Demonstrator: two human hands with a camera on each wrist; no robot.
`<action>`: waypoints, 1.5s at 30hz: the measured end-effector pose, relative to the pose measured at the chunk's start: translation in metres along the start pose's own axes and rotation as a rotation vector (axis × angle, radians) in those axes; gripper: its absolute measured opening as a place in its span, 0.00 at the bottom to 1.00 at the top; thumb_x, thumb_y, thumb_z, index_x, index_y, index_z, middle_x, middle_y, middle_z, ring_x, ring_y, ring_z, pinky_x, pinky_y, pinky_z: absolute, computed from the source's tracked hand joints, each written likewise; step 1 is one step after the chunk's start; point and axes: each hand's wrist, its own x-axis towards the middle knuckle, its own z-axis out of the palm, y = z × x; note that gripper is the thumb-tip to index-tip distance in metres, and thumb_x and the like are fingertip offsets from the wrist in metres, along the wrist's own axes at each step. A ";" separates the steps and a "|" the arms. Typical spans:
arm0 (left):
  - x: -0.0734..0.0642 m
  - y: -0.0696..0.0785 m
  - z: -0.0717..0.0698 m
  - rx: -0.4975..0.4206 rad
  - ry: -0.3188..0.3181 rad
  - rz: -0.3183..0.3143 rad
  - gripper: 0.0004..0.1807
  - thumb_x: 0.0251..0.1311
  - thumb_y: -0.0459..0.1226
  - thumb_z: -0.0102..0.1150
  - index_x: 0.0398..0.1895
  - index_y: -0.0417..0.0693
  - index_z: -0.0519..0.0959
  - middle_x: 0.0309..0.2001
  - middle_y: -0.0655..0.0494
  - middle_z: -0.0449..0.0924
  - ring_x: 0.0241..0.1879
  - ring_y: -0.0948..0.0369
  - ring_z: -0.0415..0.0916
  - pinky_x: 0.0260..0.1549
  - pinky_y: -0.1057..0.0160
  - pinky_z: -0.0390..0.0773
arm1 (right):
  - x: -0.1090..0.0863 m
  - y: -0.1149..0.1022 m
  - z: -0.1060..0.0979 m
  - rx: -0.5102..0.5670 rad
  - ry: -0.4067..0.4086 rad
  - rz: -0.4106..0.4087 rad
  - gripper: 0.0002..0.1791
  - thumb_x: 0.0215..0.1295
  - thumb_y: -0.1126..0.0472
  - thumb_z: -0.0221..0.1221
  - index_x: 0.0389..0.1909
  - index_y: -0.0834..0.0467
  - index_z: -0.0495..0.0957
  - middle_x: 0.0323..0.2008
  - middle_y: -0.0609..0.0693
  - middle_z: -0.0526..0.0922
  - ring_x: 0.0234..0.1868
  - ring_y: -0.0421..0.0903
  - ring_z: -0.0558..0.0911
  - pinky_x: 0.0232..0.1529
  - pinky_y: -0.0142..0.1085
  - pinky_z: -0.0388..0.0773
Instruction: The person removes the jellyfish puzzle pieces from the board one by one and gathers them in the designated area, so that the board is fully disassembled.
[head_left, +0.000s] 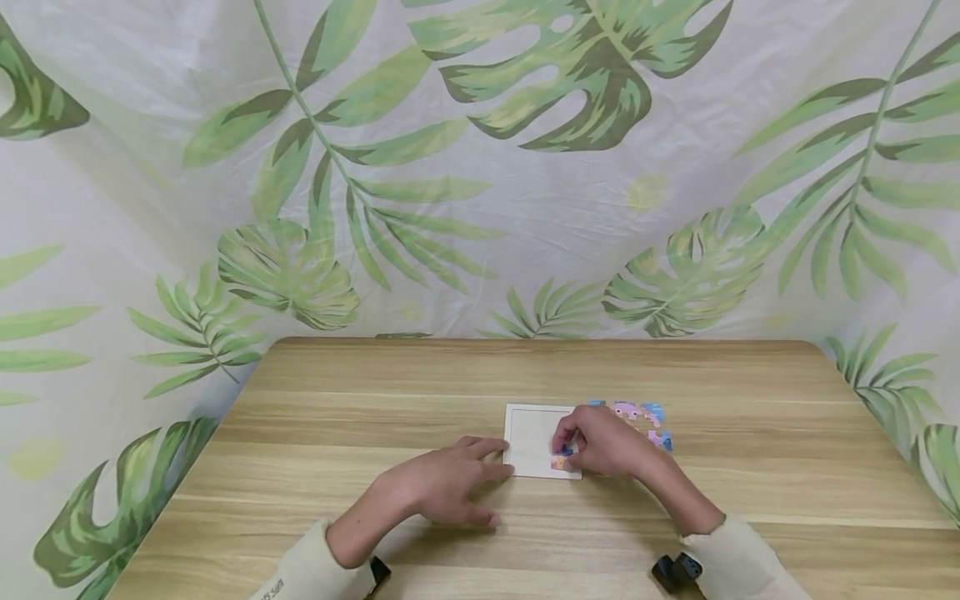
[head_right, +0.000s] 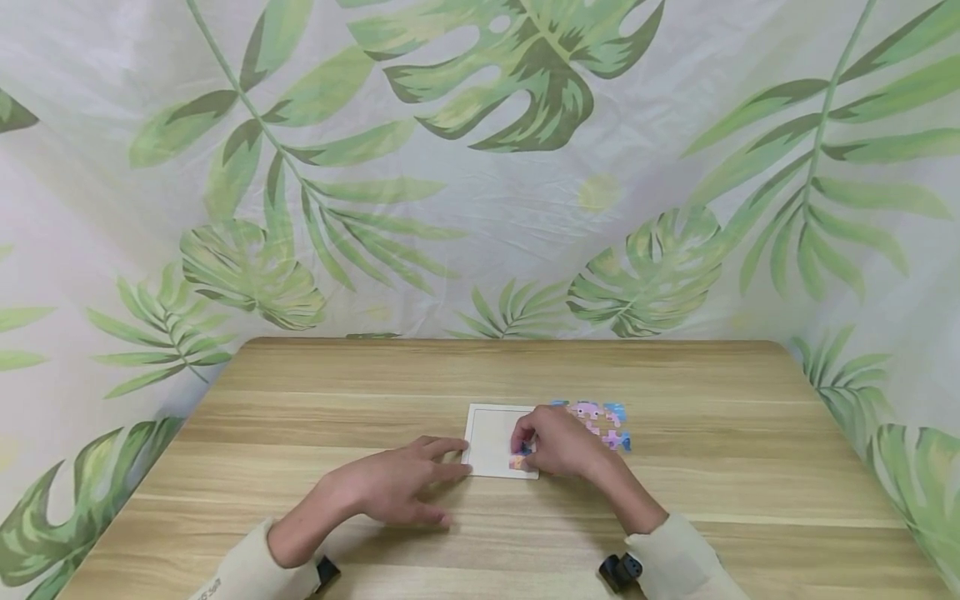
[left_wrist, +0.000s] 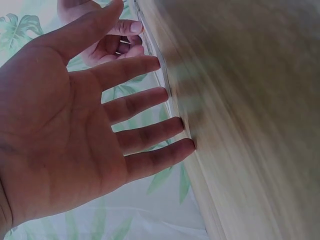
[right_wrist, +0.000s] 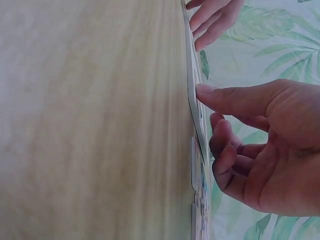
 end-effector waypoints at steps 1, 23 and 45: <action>0.000 0.000 0.000 0.000 0.002 -0.004 0.36 0.67 0.53 0.71 0.77 0.57 0.76 0.83 0.53 0.62 0.81 0.48 0.62 0.72 0.44 0.76 | 0.000 0.000 0.000 -0.005 -0.004 -0.014 0.11 0.58 0.73 0.75 0.33 0.55 0.89 0.25 0.44 0.81 0.25 0.35 0.72 0.30 0.29 0.72; 0.000 0.010 0.010 0.080 0.072 -0.031 0.41 0.57 0.47 0.82 0.74 0.53 0.77 0.81 0.51 0.66 0.79 0.46 0.65 0.65 0.45 0.82 | -0.003 -0.003 0.000 -0.065 0.000 -0.048 0.12 0.58 0.71 0.75 0.37 0.53 0.87 0.31 0.44 0.84 0.29 0.35 0.74 0.35 0.30 0.74; -0.003 0.011 0.012 0.091 0.104 -0.007 0.41 0.57 0.46 0.82 0.74 0.52 0.76 0.80 0.49 0.66 0.78 0.45 0.66 0.64 0.46 0.83 | -0.036 0.019 -0.030 0.162 -0.049 -0.025 0.08 0.74 0.67 0.61 0.43 0.56 0.88 0.27 0.45 0.80 0.23 0.34 0.69 0.25 0.28 0.69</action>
